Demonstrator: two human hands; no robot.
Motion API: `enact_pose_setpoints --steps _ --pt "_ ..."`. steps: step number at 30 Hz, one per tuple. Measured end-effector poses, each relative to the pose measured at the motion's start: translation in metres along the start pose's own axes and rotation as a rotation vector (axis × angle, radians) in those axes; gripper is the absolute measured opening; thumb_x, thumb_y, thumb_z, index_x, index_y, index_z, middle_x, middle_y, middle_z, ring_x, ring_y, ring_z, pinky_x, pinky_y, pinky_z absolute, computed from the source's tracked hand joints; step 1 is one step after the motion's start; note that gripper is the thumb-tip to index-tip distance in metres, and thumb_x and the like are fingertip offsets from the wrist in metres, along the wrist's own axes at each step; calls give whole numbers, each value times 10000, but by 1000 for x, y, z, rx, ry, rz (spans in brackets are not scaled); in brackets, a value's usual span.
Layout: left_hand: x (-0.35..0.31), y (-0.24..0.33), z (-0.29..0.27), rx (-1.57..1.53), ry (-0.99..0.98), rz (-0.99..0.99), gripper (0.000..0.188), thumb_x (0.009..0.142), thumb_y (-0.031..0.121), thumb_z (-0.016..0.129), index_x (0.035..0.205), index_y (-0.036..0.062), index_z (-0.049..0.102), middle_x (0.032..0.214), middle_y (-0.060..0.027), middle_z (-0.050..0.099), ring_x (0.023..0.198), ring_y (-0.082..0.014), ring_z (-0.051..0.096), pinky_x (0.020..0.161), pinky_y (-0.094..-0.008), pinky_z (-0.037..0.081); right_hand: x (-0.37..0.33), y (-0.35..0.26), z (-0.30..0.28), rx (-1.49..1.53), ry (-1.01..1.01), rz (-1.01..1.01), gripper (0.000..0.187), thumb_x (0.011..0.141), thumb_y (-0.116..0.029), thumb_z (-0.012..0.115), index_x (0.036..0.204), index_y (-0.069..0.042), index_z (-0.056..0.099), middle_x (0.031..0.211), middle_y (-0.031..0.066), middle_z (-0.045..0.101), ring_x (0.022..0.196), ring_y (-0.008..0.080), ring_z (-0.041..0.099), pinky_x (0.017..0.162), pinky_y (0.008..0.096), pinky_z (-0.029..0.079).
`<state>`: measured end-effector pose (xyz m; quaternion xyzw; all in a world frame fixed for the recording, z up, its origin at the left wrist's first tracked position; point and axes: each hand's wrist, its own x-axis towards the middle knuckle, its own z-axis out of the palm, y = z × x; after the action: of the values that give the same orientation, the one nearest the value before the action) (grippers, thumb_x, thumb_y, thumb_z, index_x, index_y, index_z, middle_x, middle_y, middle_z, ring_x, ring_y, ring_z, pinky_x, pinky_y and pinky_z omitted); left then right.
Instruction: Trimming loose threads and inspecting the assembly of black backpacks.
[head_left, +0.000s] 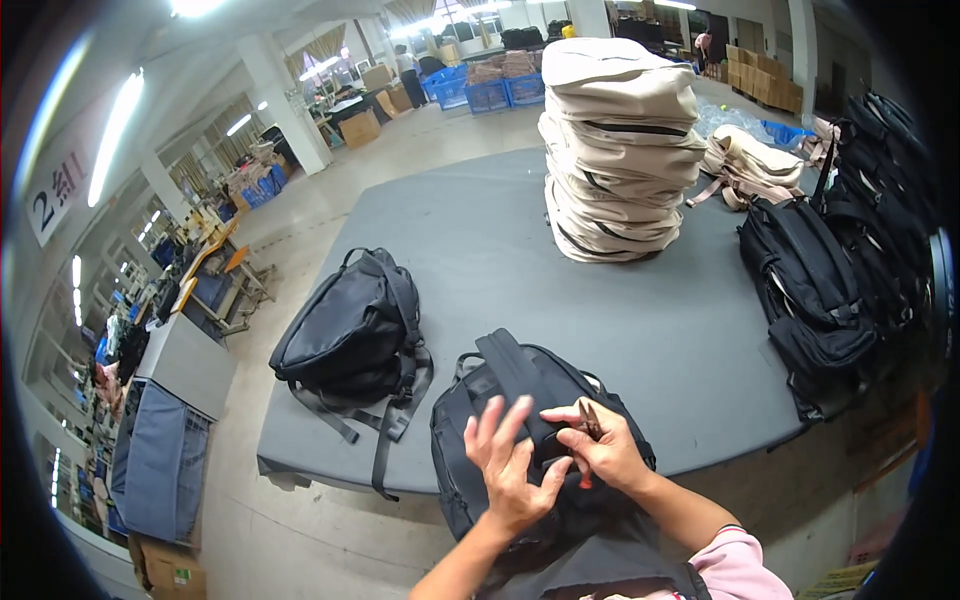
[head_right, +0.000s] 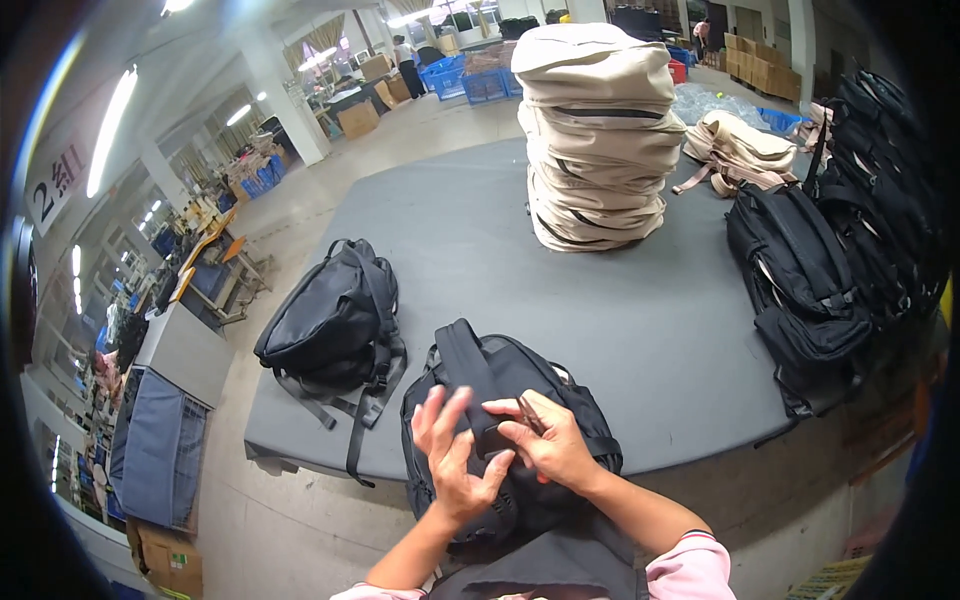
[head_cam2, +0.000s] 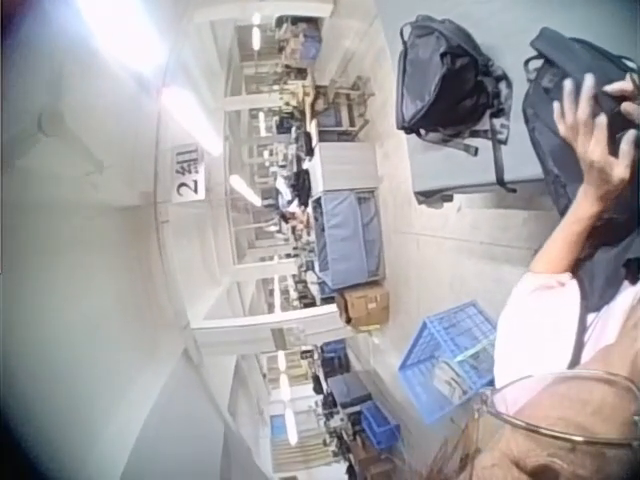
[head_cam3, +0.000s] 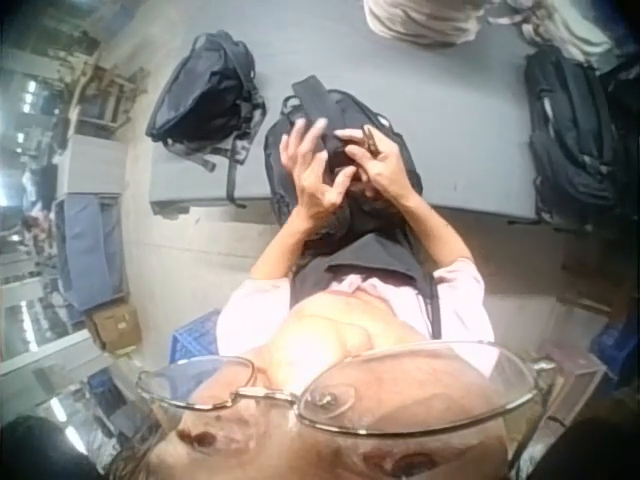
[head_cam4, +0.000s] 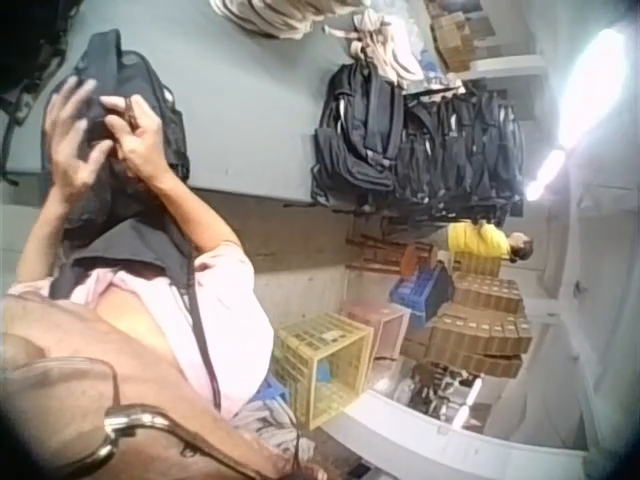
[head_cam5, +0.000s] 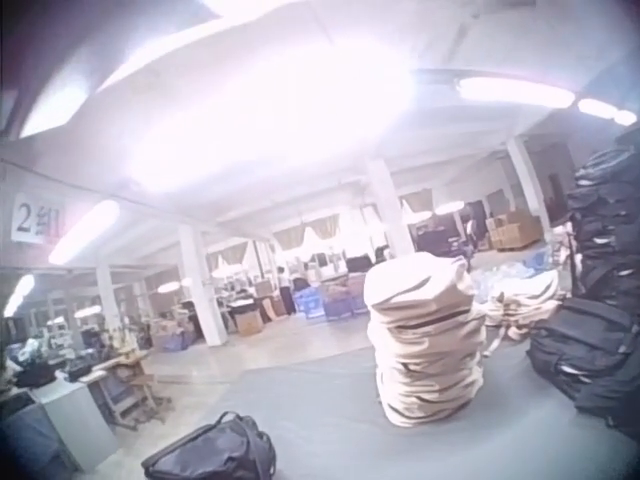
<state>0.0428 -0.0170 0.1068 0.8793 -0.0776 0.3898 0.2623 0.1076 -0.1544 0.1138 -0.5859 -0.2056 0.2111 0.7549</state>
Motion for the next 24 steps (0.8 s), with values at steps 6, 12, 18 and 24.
enact_pose_setpoints --steps 6,12,18,24 --pt "10 -12 19 -319 -167 -84 277 682 149 705 901 41 573 1047 -85 581 995 -264 527 893 -384 315 5 28 -17 -502 245 -633 254 736 65 657 945 -79 669 771 21 510 575 93 519 454 218 418" --pt "8 -15 27 -459 -360 -199 330 713 189 681 984 39 569 1033 -89 551 985 -245 490 864 -347 297 10 28 -27 -790 329 -710 186 659 80 620 804 -35 598 734 56 503 564 205 531 484 319 445" --pt "-12 -27 43 -522 -370 -285 334 724 191 692 981 19 568 1056 -89 559 991 -245 496 881 -332 298 -25 17 -28 -398 131 -482 102 755 -11 686 805 -28 599 748 48 516 622 132 471 554 252 387" --pt "-22 -24 48 -824 -334 -468 330 767 200 691 1012 12 577 1072 -101 552 979 -236 504 874 -332 368 -40 29 -40 -710 472 -269 189 744 -46 693 902 -28 589 811 57 533 637 155 558 546 267 456"
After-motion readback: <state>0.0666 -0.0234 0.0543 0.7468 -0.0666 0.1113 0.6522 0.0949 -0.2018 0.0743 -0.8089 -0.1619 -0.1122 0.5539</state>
